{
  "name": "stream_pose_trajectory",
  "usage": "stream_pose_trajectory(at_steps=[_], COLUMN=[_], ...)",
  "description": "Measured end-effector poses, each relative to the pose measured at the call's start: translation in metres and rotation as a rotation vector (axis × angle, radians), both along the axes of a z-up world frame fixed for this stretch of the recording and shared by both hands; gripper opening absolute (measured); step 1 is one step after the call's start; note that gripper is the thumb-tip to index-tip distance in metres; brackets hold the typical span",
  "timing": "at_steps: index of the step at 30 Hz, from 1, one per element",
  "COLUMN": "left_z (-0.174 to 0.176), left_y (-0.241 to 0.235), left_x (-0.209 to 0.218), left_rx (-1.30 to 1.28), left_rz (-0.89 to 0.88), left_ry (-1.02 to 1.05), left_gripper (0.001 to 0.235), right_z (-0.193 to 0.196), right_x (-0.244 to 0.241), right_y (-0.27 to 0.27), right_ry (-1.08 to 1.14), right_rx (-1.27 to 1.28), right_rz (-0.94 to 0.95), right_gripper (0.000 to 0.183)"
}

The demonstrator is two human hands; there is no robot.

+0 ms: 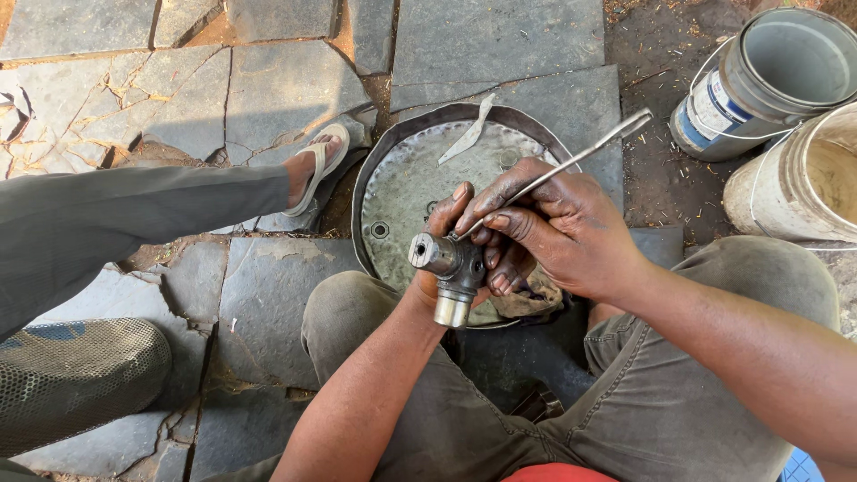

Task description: The person sits on the ground and uses a screwdriver to disassemble a mechanical part over a metal tray. They remove small components, wipe the part with a cloth, and continue adjusting it with the tool.

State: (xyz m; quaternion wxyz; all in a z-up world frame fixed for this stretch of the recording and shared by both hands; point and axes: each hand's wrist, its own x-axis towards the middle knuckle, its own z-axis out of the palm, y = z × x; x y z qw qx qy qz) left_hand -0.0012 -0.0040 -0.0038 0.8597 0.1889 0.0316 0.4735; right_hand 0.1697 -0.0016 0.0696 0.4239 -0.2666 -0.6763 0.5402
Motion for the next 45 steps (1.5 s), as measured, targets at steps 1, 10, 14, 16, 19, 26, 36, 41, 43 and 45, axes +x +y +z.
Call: stream_pose_trajectory(at_steps=[1, 10, 14, 16, 19, 26, 36, 41, 43, 45], left_z=[-0.001, -0.001, -0.002, -0.001, -0.002, -0.016, -0.011, -0.008, -0.009, -0.013], left_y=[0.0, -0.001, 0.005, 0.008, 0.012, 0.018, 0.028, 0.028, 0.029, 0.029], left_x=[0.001, -0.001, -0.002, 0.0, 0.001, 0.006, 0.013, 0.015, 0.017, 0.016], left_rx=[0.004, -0.013, -0.236, -0.315, -0.228, -0.243, -0.32, -0.306, -0.267, -0.241], left_rz=[0.002, -0.062, 0.061, 0.167, 0.207, 0.362, 0.584, 0.613, 0.609, 0.596], left_ry=[-0.008, 0.031, -0.017, 0.028, 0.034, 0.164, 0.361, 0.46, 0.478, 0.522], left_gripper=[0.056, 0.066, 0.059, 0.052, 0.053, 0.049, 0.059, 0.063, 0.066, 0.068], right_z=[0.0, 0.0, 0.002, 0.004, 0.003, -0.009, -0.025, -0.03, -0.028, -0.025], right_x=[0.001, -0.002, -0.006, -0.007, -0.007, -0.004, -0.002, 0.001, -0.001, -0.004], right_y=[0.001, -0.001, 0.001, 0.0, 0.001, 0.001, 0.007, 0.012, 0.011, 0.008], right_ry=[0.0, 0.052, -0.022, -0.079, -0.104, -0.092, 0.015, -0.001, -0.059, -0.09], right_rx=[-0.046, -0.041, 0.554, 0.584, 0.664, 0.547, 0.444, 0.352, 0.51, 0.536], right_rz=[0.016, 0.18, 0.036, -0.02, -0.078, -0.125, -0.151, -0.217, -0.21, -0.227], right_gripper=[0.01, 0.008, 0.008, 0.012, 0.011, 0.011, 0.011, 0.01, 0.01, 0.011])
